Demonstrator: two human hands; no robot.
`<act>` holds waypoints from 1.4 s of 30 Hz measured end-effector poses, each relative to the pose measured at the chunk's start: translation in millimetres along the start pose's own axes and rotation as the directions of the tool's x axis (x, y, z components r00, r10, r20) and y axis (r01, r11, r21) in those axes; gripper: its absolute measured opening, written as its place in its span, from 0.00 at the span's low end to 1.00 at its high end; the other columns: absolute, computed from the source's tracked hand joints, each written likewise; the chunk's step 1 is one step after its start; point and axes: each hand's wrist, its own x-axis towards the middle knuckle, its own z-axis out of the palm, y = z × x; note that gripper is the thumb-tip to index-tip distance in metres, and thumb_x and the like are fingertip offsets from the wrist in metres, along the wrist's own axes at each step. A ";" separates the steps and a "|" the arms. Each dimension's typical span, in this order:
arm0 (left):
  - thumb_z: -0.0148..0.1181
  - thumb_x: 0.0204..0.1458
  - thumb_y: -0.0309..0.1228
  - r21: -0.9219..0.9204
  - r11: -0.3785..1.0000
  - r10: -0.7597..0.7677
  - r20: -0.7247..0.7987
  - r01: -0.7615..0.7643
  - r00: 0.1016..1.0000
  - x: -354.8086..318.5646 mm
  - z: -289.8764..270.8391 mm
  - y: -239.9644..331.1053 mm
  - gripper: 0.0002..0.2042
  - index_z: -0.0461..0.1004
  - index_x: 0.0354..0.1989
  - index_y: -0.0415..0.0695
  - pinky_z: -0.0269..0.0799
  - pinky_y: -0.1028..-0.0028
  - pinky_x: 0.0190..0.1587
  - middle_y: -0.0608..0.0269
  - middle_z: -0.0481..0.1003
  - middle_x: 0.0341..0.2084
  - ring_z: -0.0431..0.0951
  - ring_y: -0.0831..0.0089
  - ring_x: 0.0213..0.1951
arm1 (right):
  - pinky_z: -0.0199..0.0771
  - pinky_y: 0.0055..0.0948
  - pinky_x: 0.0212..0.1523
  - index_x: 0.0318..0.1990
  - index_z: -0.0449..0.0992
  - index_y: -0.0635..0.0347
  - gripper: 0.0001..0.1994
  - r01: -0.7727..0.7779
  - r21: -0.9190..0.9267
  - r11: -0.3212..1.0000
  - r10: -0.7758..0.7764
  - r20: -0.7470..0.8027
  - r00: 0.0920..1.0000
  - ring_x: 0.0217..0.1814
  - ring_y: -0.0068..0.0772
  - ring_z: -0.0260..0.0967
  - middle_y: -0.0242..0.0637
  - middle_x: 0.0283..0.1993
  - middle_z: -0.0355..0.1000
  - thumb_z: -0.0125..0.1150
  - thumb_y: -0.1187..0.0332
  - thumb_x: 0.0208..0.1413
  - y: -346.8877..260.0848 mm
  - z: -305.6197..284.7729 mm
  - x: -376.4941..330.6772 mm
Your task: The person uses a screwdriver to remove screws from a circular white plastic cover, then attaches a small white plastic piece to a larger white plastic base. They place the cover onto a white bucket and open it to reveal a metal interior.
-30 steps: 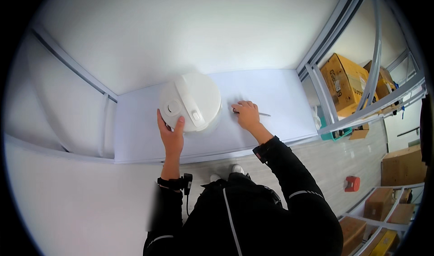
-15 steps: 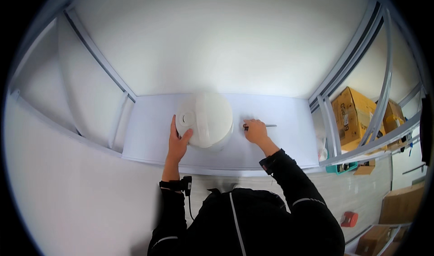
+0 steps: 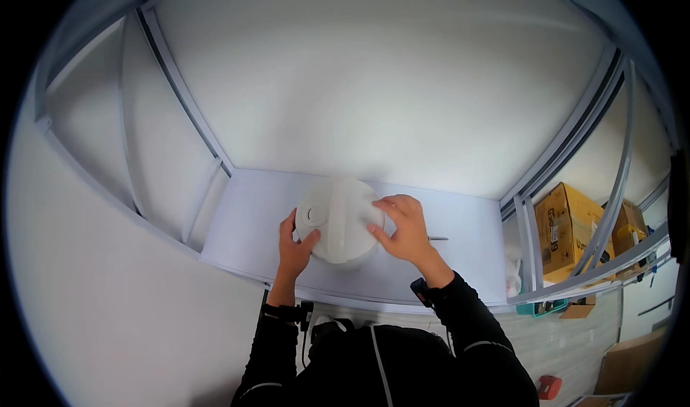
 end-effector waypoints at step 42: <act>0.66 0.63 0.31 -0.120 0.991 0.117 0.524 -0.063 0.843 83.6 -62.0 -8.5 0.39 0.54 0.79 0.37 0.64 0.60 0.72 0.45 0.63 0.72 0.67 0.55 0.72 | 0.63 0.42 0.56 0.23 0.83 0.54 0.28 0.035 -0.211 0.977 0.054 0.399 0.916 0.39 0.41 0.68 0.32 0.27 0.74 0.71 0.35 0.47 -84.9 103.6 89.4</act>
